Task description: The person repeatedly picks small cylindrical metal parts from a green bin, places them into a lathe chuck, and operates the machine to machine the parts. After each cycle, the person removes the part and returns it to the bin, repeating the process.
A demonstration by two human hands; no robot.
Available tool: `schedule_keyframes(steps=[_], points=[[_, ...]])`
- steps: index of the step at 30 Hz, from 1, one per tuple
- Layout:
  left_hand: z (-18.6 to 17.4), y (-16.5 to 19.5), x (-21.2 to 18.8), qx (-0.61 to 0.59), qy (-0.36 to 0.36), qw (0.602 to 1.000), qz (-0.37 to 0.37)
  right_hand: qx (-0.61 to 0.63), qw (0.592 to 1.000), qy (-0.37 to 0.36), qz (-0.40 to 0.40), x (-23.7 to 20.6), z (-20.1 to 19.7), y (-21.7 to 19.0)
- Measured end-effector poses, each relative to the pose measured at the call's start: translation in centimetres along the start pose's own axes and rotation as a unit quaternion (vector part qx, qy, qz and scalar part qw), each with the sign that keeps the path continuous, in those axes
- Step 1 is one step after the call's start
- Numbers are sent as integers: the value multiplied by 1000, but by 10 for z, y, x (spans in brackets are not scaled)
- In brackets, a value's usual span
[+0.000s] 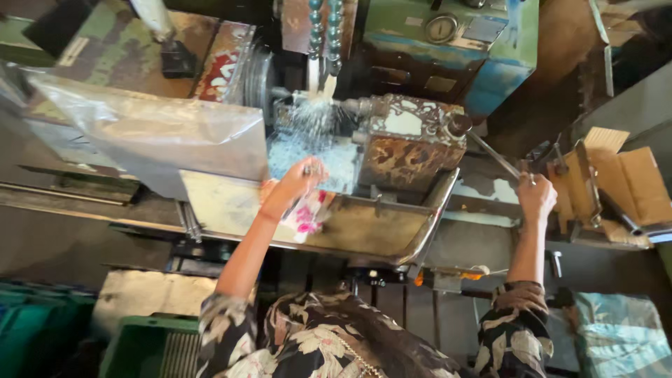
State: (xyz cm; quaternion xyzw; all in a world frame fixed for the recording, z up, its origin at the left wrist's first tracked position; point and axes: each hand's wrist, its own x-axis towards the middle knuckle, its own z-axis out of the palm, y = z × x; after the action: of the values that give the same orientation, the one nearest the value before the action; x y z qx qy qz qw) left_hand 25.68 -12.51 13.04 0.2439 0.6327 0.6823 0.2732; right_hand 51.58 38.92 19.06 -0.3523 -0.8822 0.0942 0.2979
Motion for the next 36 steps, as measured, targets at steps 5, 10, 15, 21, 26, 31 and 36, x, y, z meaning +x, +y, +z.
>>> schedule_keyframes(steps=[5, 10, 15, 21, 26, 31, 36], points=[[19, 14, 156, -337, 179, 920, -88, -113, 994, 12, -2, 31, 16, 34], [16, 17, 233, -283, 384, 866, -148, -83, 995, -47, 12, 43, 40, 54], [4, 13, 256, -276, 400, 866, -117, -115, 988, -61, 77, 46, 59, 72], [-8, 1, 277, -292, 353, 887, -48, -132, 983, -39, 118, 50, 78, 78], [-12, -9, 283, -334, 353, 867, -113, -148, 984, -11, 100, 46, 81, 82], [-15, -14, 279, -358, 305, 880, -68, -169, 981, 15, 98, 40, 87, 76], [-18, -19, 279, -413, 302, 857, -68, -212, 966, 74, 129, 26, 93, 69]])
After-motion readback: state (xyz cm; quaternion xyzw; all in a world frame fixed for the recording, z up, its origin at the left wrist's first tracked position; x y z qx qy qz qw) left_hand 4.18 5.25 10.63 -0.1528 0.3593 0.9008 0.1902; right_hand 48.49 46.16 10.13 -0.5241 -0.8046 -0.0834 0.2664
